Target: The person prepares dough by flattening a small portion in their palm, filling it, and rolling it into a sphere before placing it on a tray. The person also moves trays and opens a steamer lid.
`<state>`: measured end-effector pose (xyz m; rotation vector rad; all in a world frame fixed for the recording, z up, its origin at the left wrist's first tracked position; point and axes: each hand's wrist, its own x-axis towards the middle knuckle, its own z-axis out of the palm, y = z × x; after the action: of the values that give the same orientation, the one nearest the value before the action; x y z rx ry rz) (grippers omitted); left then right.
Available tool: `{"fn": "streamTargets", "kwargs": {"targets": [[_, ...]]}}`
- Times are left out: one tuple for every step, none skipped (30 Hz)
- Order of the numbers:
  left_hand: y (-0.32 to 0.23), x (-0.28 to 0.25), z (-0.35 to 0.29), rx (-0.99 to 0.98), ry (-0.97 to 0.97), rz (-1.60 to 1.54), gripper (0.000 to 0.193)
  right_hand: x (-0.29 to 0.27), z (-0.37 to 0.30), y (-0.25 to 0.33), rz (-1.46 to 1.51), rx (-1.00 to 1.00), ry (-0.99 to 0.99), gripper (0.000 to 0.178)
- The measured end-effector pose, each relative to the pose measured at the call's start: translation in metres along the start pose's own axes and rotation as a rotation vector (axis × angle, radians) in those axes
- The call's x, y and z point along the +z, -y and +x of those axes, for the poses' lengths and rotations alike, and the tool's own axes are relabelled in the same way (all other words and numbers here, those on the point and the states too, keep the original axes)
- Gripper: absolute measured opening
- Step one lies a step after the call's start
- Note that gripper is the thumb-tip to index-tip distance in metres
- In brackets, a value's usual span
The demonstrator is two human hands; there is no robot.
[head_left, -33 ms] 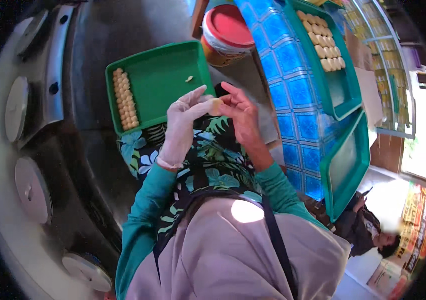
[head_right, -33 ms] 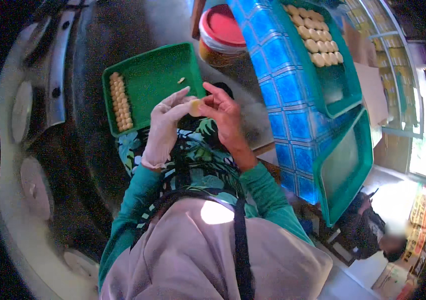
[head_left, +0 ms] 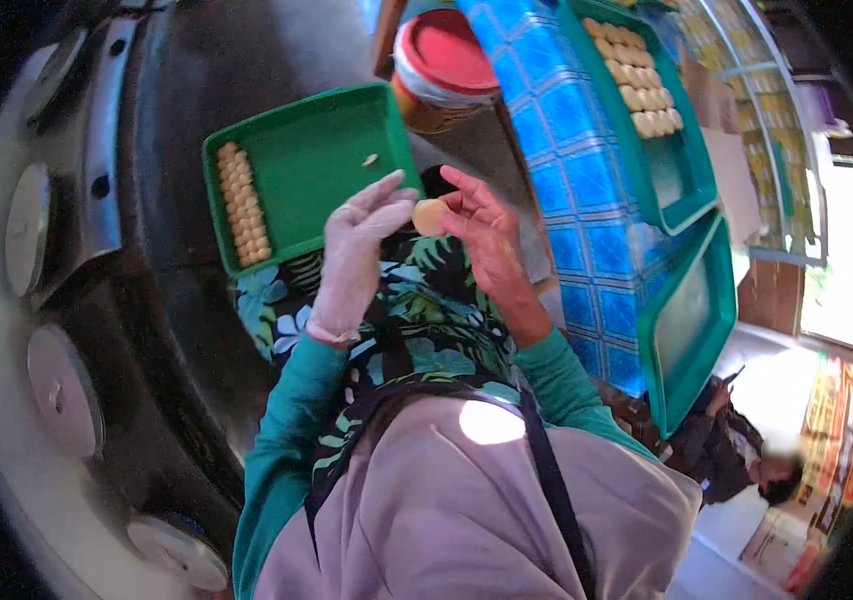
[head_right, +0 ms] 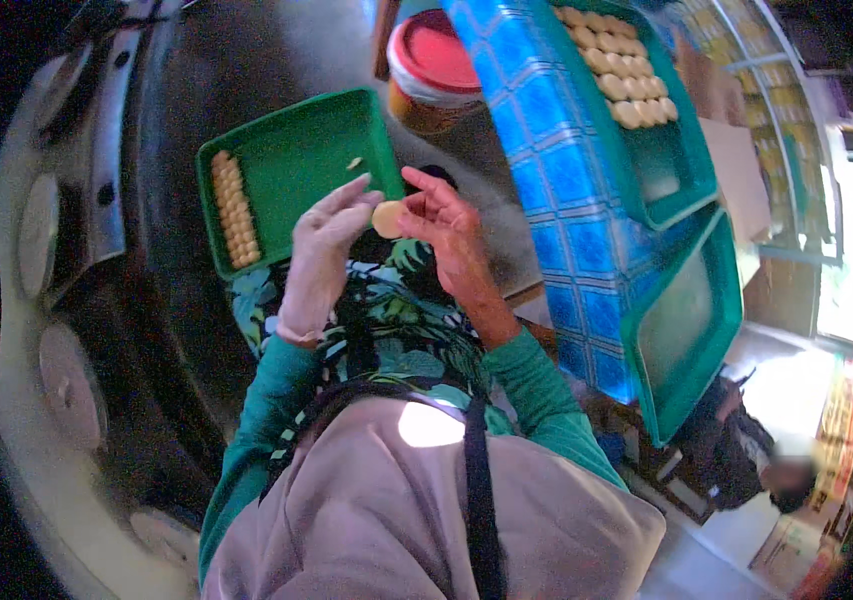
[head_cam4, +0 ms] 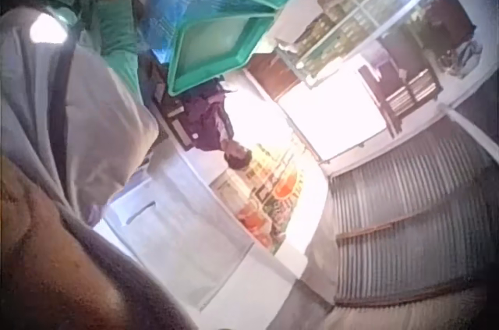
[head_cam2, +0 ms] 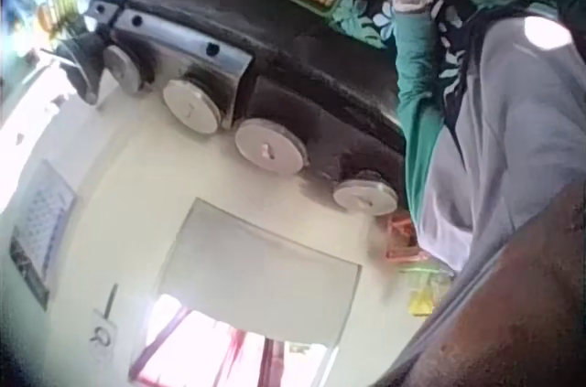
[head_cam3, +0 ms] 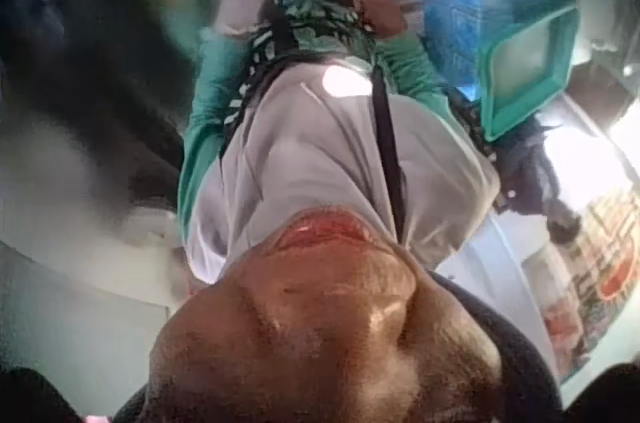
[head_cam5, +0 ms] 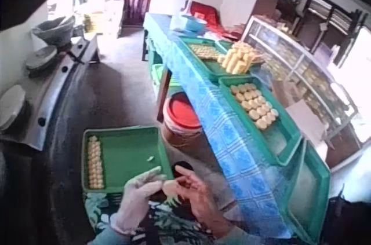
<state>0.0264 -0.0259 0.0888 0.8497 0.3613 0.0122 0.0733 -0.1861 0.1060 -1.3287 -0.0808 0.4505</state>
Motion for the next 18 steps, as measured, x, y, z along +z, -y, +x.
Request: {"fn": "streamTargets", "kwargs": {"targets": [[-0.012,0.005,-0.005,-0.025,-0.02,0.049,0.047,-0.005,-0.01,0.019,0.007,0.04,0.02,0.058],[-0.011,-0.009,-0.003,-0.031,-0.027,0.07,0.045,-0.004,-0.02,0.038,0.018,0.031,0.036,0.059],[-0.009,-0.024,-0.001,-0.041,-0.036,0.095,0.044,-0.008,-0.03,0.059,-0.037,-0.019,0.02,0.058],[-0.008,-0.03,-0.005,-0.017,-0.063,0.046,0.044,-0.015,-0.04,0.083,-0.087,-0.067,-0.002,0.058],[-0.007,-0.036,-0.01,0.002,-0.093,0.0,0.043,-0.028,-0.048,0.106,-0.196,-0.181,-0.05,0.058],[0.0,-0.049,-0.011,-0.001,-0.126,0.014,0.041,-0.041,-0.053,0.132,-0.305,-0.293,-0.086,0.058],[0.006,-0.063,-0.011,-0.007,-0.118,0.013,0.041,-0.06,-0.052,0.153,-0.357,-0.365,-0.17,0.058],[0.011,-0.079,-0.012,-0.105,-0.165,-0.006,0.038,-0.073,-0.046,0.173,-0.424,-0.482,-0.279,0.058],[0.016,-0.094,-0.012,-0.201,-0.209,-0.028,0.034,-0.095,-0.036,0.192,-0.513,-0.554,-0.351,0.058],[0.024,-0.109,-0.014,-0.24,-0.214,-0.08,0.03,-0.111,-0.025,0.205,-0.543,-0.562,-0.376,0.06],[0.034,-0.121,-0.016,-0.242,-0.211,-0.081,0.03,-0.125,-0.014,0.216,-0.576,-0.569,-0.404,0.062],[0.042,-0.131,-0.018,-0.182,-0.181,-0.073,0.029,-0.151,-0.003,0.223,-0.58,-0.575,-0.405,0.062],[0.05,-0.132,-0.019,-0.13,-0.139,-0.076,0.029,-0.183,0.003,0.225,-0.631,-0.462,-0.427,0.064],[0.051,-0.134,-0.022,-0.129,-0.182,-0.074,0.033,-0.204,0.011,0.218,-0.662,-0.347,-0.436,0.066],[0.049,-0.138,-0.024,-0.118,-0.185,-0.075,0.033,-0.211,0.018,0.209,-0.66,-0.355,-0.427,0.066],[0.045,-0.142,-0.027,-0.151,-0.258,-0.133,0.033,-0.21,0.024,0.201,-0.658,-0.285,-0.411,0.067],[0.042,-0.146,-0.03,-0.186,-0.328,-0.192,0.033,-0.211,0.029,0.198,-0.658,-0.216,-0.397,0.068],[0.047,-0.158,-0.03,-0.173,-0.316,-0.255,0.033,-0.212,0.032,0.195,-0.678,-0.21,-0.429,0.069]]}}
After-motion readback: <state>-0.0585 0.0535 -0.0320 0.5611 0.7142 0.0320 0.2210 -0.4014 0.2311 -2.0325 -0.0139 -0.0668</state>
